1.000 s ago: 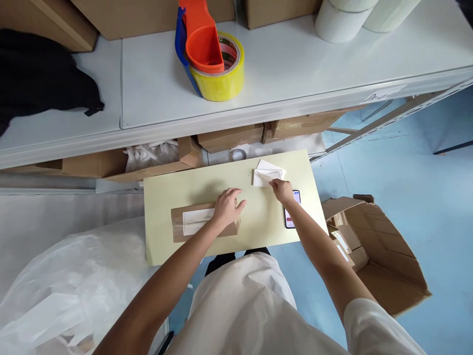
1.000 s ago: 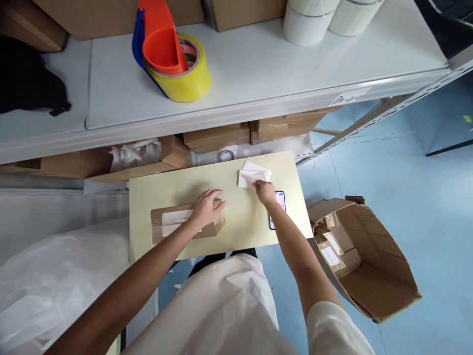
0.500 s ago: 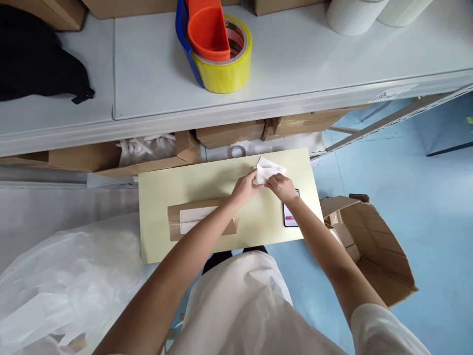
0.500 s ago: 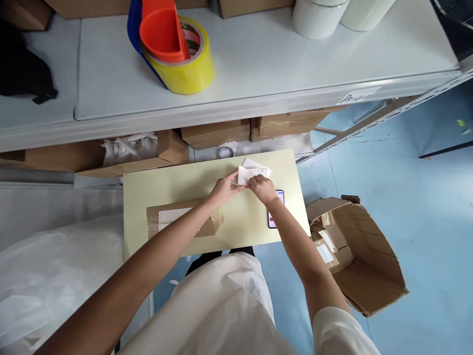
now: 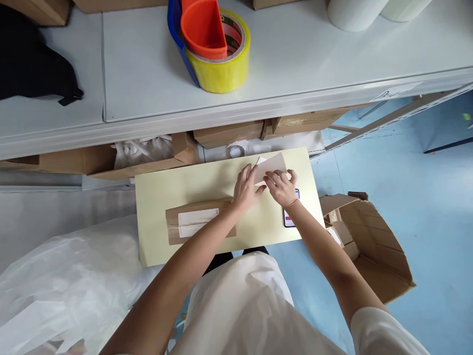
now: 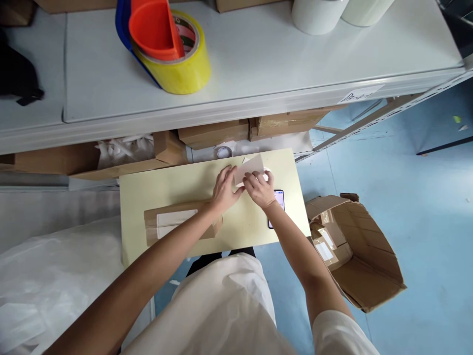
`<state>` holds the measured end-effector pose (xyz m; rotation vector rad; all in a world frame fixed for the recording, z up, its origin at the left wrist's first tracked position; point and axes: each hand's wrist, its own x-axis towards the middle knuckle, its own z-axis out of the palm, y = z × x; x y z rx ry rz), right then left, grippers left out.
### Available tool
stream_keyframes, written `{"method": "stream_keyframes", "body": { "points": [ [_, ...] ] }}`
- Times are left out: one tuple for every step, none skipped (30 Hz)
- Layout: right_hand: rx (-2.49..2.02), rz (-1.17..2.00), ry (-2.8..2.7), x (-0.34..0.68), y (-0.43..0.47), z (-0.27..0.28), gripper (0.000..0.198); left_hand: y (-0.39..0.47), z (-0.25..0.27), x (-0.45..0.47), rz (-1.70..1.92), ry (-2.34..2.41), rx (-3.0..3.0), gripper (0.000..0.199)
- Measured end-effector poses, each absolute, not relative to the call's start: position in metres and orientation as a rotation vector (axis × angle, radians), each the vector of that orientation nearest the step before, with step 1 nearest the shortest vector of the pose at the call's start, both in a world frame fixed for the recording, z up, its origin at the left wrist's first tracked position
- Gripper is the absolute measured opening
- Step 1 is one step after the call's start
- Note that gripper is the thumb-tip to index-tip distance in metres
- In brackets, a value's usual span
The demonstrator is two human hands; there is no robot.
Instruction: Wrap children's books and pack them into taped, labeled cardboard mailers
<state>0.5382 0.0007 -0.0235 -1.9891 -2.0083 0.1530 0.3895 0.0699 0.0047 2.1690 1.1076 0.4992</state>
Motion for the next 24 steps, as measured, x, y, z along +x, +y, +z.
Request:
{"method": "stream_keyframes", "body": {
  "points": [
    [-1.985,0.191,-1.999,0.534,0.001,-0.024,0.029,0.070,0.008,0.390,0.515,1.099,2.173,0.052],
    [-1.987,0.238,-1.984,0.531,0.002,-0.024,0.028,0.070,0.010,0.391,0.521,1.090,2.158,0.042],
    [-2.005,0.280,-1.956,0.528,0.004,-0.024,0.027,0.070,0.011,0.391,0.531,1.093,2.121,0.033],
    [-2.041,0.307,-1.905,0.526,0.005,-0.023,0.026,0.071,0.011,0.391,0.552,1.117,2.056,0.026],
    [-2.094,0.308,-1.827,0.524,0.007,-0.021,0.025,0.072,0.010,0.390,0.589,1.157,1.963,0.021],
    [-2.151,0.290,-1.731,0.524,0.009,-0.019,0.027,0.073,0.008,0.388,0.639,1.194,1.844,0.018],
    [-2.195,0.263,-1.632,0.526,0.012,-0.017,0.034,0.075,0.007,0.387,0.694,1.216,1.709,0.017],
    [-2.215,0.248,-1.550,0.529,0.016,-0.015,0.045,0.076,0.004,0.385,0.740,1.213,1.577,0.017],
    [-2.205,0.258,-1.499,0.533,0.020,-0.013,0.057,0.077,0.002,0.383,0.772,1.187,1.462,0.019],
    [-2.168,0.305,-1.483,0.537,0.025,-0.011,0.064,0.078,-0.001,0.380,0.788,1.149,1.372,0.021],
    [-2.109,0.390,-1.492,0.542,0.030,-0.010,0.065,0.079,-0.003,0.378,0.794,1.117,1.309,0.023],
    [-2.037,0.506,-1.510,0.547,0.035,-0.010,0.060,0.079,-0.006,0.375,0.795,1.106,1.267,0.024],
    [-1.964,0.631,-1.522,0.552,0.040,-0.010,0.051,0.080,-0.009,0.372,0.790,1.117,1.241,0.026],
    [-1.902,0.744,-1.521,0.555,0.044,-0.011,0.041,0.081,-0.011,0.369,0.783,1.147,1.226,0.027],
    [-1.854,0.830,-1.511,0.558,0.048,-0.012,0.033,0.082,-0.013,0.365,0.778,1.199,1.222,0.029],
    [-1.821,0.883,-1.498,0.559,0.050,-0.013,0.028,0.083,-0.012,0.360,0.779,1.270,1.234,0.032],
    [-1.800,0.902,-1.488,0.560,0.052,-0.013,0.025,0.084,-0.010,0.356,0.790,1.359,1.266,0.038],
    [-1.788,0.895,-1.489,0.560,0.053,-0.013,0.023,0.085,-0.005,0.351,0.816,1.463,1.321,0.047],
    [-1.780,0.873,-1.501,0.560,0.054,-0.012,0.021,0.086,0.003,0.347,0.859,1.569,1.402,0.059],
    [-1.770,0.850,-1.527,0.559,0.054,-0.011,0.020,0.088,0.012,0.344,0.900,1.657,1.514,0.071],
    [-1.763,0.828,-1.562,0.559,0.055,-0.009,0.019,0.089,0.023,0.343,0.917,1.706,1.655,0.080],
    [-1.759,0.809,-1.605,0.559,0.055,-0.007,0.019,0.092,0.034,0.344,0.896,1.693,1.820,0.083],
    [-1.756,0.794,-1.650,0.559,0.056,-0.006,0.018,0.094,0.044,0.346,0.812,1.606,1.996,0.081],
    [-1.750,0.784,-1.693,0.560,0.057,-0.004,0.018,0.096,0.051,0.351,0.683,1.464,2.155,0.075]
  ]
}}
